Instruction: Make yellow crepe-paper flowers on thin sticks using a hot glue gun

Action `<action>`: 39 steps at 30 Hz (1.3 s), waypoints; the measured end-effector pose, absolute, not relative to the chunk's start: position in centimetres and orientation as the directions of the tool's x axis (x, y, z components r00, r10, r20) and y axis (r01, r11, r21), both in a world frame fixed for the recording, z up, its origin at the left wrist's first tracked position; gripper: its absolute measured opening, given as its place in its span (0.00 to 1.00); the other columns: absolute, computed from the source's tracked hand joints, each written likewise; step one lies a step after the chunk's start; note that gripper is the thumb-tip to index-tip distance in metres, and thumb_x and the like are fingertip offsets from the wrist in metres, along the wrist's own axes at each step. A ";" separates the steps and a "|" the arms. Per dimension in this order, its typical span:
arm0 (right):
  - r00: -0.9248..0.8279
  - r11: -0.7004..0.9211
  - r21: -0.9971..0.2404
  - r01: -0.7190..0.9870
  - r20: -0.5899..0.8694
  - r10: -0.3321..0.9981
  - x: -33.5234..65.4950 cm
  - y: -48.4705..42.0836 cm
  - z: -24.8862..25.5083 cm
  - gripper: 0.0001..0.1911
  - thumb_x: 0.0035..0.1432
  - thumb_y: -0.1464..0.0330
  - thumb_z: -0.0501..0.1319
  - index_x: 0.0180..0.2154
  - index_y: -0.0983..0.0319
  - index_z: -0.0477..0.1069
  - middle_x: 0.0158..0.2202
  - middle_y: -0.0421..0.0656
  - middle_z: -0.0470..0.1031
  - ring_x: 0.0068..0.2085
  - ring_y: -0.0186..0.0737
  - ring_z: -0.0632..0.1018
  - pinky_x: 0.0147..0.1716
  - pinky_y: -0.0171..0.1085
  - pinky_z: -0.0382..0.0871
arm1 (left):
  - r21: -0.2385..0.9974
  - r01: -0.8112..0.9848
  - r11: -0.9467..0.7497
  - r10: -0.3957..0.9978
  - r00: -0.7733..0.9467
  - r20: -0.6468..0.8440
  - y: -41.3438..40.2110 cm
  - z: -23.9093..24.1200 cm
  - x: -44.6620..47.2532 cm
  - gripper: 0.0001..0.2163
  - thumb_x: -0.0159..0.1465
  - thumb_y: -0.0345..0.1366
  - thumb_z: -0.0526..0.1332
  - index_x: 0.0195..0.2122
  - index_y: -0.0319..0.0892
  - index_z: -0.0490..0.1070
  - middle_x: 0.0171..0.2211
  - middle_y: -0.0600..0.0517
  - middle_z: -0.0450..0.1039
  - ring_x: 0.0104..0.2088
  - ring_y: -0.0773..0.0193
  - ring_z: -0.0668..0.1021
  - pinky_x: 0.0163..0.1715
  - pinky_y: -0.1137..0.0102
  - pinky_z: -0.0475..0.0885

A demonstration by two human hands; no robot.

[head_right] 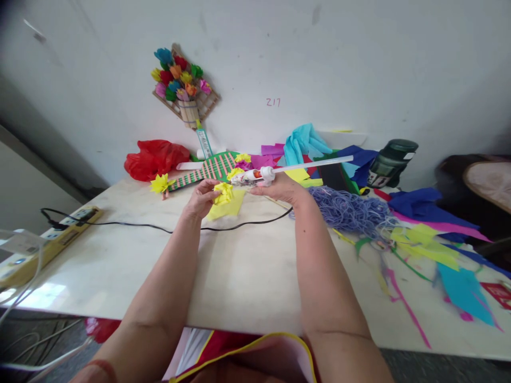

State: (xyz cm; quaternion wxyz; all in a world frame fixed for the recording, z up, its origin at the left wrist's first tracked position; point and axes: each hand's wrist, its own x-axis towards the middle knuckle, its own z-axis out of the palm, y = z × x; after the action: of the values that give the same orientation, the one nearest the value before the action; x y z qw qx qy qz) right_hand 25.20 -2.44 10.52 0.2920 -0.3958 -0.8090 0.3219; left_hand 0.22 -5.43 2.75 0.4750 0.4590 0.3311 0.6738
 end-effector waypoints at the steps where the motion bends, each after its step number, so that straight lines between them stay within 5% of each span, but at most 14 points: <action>1: -0.522 0.486 -0.746 0.456 0.218 0.824 25.1 -2.5 10.5 0.17 0.43 0.57 0.67 0.31 0.62 0.74 0.24 0.38 0.72 0.28 0.36 0.73 0.27 0.34 0.68 | 0.884 -0.334 -0.328 0.945 -0.128 0.302 -5.4 2.7 0.2 0.16 0.40 0.31 0.72 0.31 0.42 0.72 0.29 0.57 0.73 0.24 0.73 0.74 0.23 0.78 0.68; 11: -0.558 0.512 -0.769 0.383 0.249 0.792 23.9 -2.9 10.3 0.21 0.44 0.60 0.68 0.41 0.61 0.75 0.39 0.43 0.79 0.41 0.43 0.77 0.40 0.39 0.72 | 0.897 -0.321 -0.305 0.952 -0.128 0.278 -5.5 2.8 0.4 0.16 0.40 0.31 0.72 0.31 0.42 0.72 0.27 0.58 0.72 0.22 0.74 0.74 0.20 0.79 0.67; 39: -0.541 0.542 -0.673 0.503 0.243 0.805 23.7 -3.1 10.6 0.18 0.44 0.58 0.67 0.37 0.60 0.77 0.36 0.41 0.79 0.39 0.43 0.78 0.38 0.39 0.71 | 0.897 -0.328 -0.296 0.955 -0.131 0.267 -5.5 2.9 0.5 0.16 0.40 0.32 0.72 0.31 0.42 0.73 0.25 0.57 0.73 0.22 0.71 0.75 0.21 0.77 0.68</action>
State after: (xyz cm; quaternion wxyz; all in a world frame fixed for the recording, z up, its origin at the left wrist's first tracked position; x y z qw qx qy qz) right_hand 23.65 -3.09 10.59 0.2751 -0.3923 -0.8338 0.2742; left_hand 0.54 -5.47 2.94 0.4809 0.4508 0.3476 0.6668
